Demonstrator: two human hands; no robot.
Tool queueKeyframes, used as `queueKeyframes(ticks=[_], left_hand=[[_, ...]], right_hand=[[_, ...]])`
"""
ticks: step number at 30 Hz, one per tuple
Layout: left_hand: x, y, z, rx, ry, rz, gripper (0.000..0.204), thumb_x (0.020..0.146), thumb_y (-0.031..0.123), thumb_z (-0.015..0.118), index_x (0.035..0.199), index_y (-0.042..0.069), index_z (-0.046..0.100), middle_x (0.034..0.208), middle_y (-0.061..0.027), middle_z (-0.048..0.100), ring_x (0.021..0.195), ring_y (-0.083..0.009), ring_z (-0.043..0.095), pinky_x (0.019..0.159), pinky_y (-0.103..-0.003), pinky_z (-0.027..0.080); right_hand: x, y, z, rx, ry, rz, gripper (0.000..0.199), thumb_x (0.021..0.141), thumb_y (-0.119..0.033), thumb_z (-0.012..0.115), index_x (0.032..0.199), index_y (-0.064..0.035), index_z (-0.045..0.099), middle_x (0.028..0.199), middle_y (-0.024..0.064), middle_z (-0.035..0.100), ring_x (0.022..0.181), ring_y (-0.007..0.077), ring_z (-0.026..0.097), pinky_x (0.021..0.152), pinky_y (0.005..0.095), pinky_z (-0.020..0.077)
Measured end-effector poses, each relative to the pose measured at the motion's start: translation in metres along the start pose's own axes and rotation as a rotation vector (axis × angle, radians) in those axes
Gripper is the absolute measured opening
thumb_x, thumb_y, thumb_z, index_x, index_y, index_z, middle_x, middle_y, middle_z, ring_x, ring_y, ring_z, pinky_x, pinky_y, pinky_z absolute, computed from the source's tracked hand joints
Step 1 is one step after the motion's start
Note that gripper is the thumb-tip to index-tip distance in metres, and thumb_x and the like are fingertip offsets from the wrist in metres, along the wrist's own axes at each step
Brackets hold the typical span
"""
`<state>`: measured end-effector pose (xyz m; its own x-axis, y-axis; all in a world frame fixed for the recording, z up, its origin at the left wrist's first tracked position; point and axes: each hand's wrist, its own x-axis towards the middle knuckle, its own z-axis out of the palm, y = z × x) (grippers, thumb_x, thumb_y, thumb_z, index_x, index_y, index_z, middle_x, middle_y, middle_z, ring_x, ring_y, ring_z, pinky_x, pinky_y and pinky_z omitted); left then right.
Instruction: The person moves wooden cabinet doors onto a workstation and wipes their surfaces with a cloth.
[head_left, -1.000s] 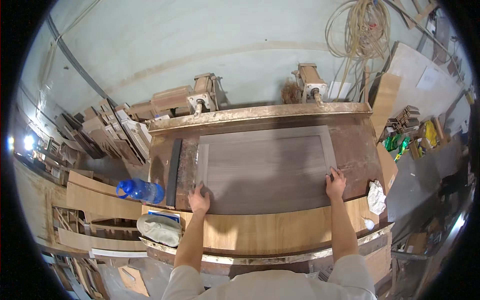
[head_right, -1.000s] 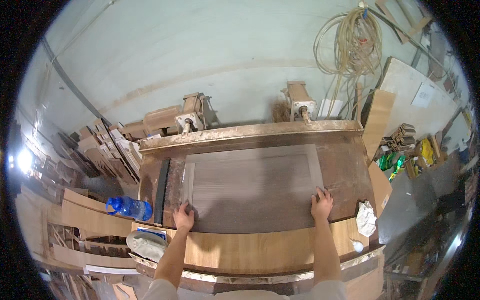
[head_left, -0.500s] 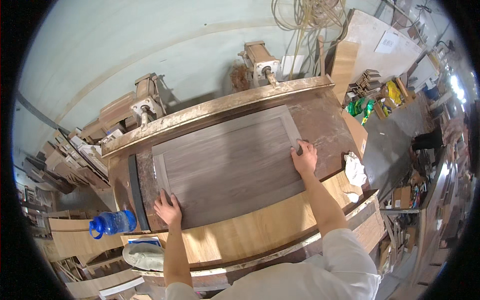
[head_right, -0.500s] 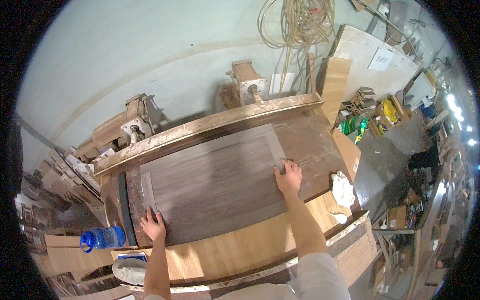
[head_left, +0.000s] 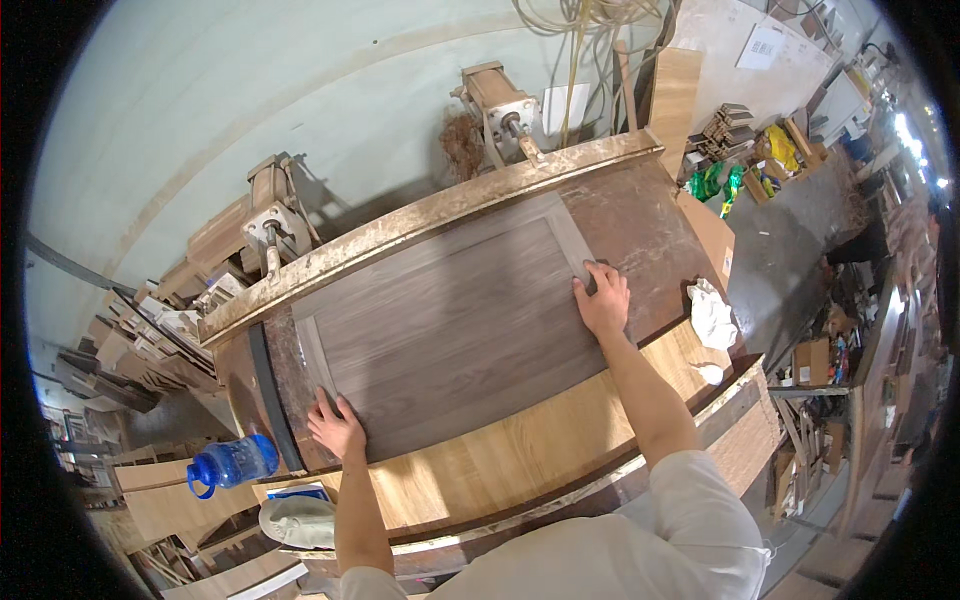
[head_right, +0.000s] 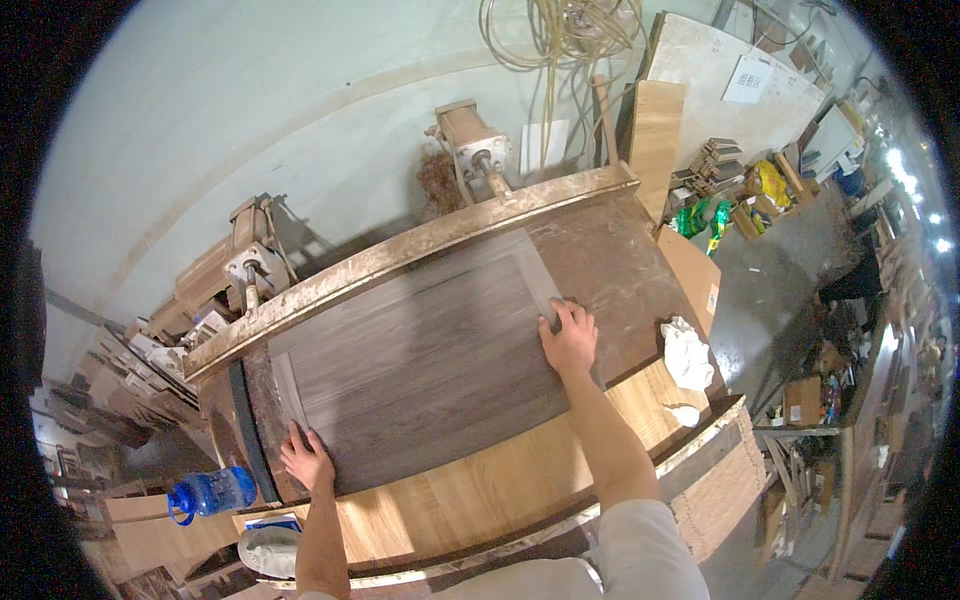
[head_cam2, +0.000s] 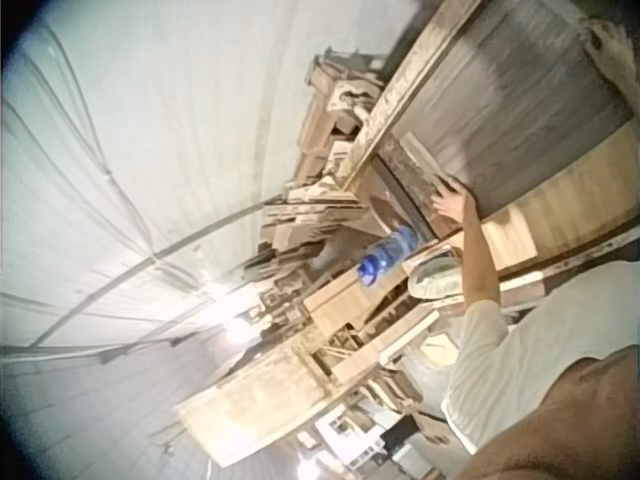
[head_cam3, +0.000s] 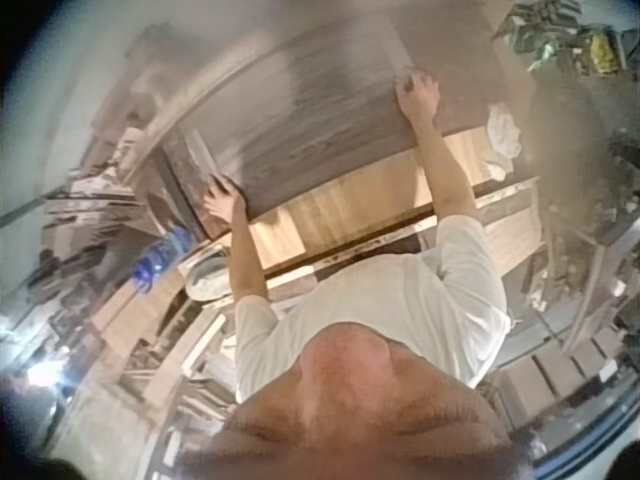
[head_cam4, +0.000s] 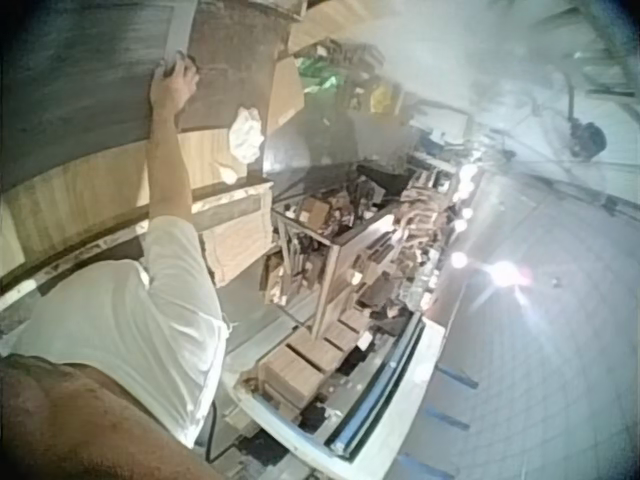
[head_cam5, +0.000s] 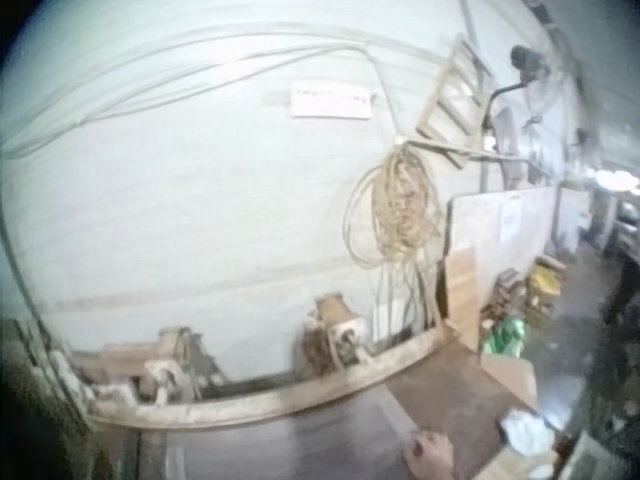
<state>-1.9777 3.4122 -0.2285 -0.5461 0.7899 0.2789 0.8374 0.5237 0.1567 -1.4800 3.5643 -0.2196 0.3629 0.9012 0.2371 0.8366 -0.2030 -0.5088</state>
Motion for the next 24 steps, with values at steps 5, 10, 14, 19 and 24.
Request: queueKeyframes(ticks=[5,10,14,19,24], left_hand=[[-0.0002,0.0029,-0.0039,-0.023,-0.027,-0.011,0.050,0.096,0.040,0.053,0.141,0.019,0.050,0.122,-0.0157,0.051,0.113,-0.0350,0.047,0.095,-0.049,0.037],[-0.0008,0.0041,-0.0040,-0.011,-0.030,-0.025,0.050,0.096,0.040,0.053,0.141,0.018,0.050,0.122,-0.0160,0.051,0.114,-0.0350,0.047,0.095,-0.049,0.037],[-0.0018,0.0004,-0.0018,-0.021,-0.025,-0.033,0.049,0.096,0.040,0.053,0.141,0.019,0.051,0.123,-0.0151,0.052,0.114,-0.0348,0.047,0.095,-0.049,0.037],[0.0026,0.0043,-0.0043,-0.039,-0.060,-0.068,0.049,0.096,0.041,0.053,0.140,0.020,0.051,0.124,-0.0146,0.052,0.115,-0.0345,0.047,0.097,-0.049,0.036],[0.0042,0.0022,-0.0044,-0.061,-0.077,-0.079,0.049,0.096,0.040,0.053,0.140,0.019,0.051,0.125,-0.0148,0.052,0.116,-0.0343,0.046,0.099,-0.049,0.035]], right_hand=[[-0.0001,0.0023,-0.0012,-0.013,-0.024,0.009,0.044,0.083,-0.035,0.070,0.125,-0.0210,0.062,0.128,0.0045,0.056,0.120,0.0261,0.049,0.101,0.0415,0.0386],[-0.0004,0.0025,0.0015,-0.043,-0.010,-0.003,0.044,0.083,-0.035,0.070,0.125,-0.0214,0.062,0.126,0.0052,0.056,0.120,0.0270,0.049,0.100,0.0420,0.0389],[-0.0004,0.0030,0.0042,-0.033,0.040,-0.059,0.044,0.082,-0.034,0.071,0.123,-0.0211,0.062,0.124,0.0049,0.057,0.118,0.0274,0.050,0.099,0.0426,0.0396],[0.0007,-0.0015,0.0024,-0.035,0.026,-0.031,0.042,0.082,-0.033,0.072,0.121,-0.0212,0.062,0.123,0.0044,0.058,0.116,0.0275,0.051,0.098,0.0433,0.0403],[0.0001,-0.0046,0.0007,-0.044,0.038,-0.048,0.041,0.082,-0.032,0.071,0.121,-0.0218,0.062,0.124,0.0043,0.058,0.117,0.0280,0.052,0.097,0.0439,0.0405]])
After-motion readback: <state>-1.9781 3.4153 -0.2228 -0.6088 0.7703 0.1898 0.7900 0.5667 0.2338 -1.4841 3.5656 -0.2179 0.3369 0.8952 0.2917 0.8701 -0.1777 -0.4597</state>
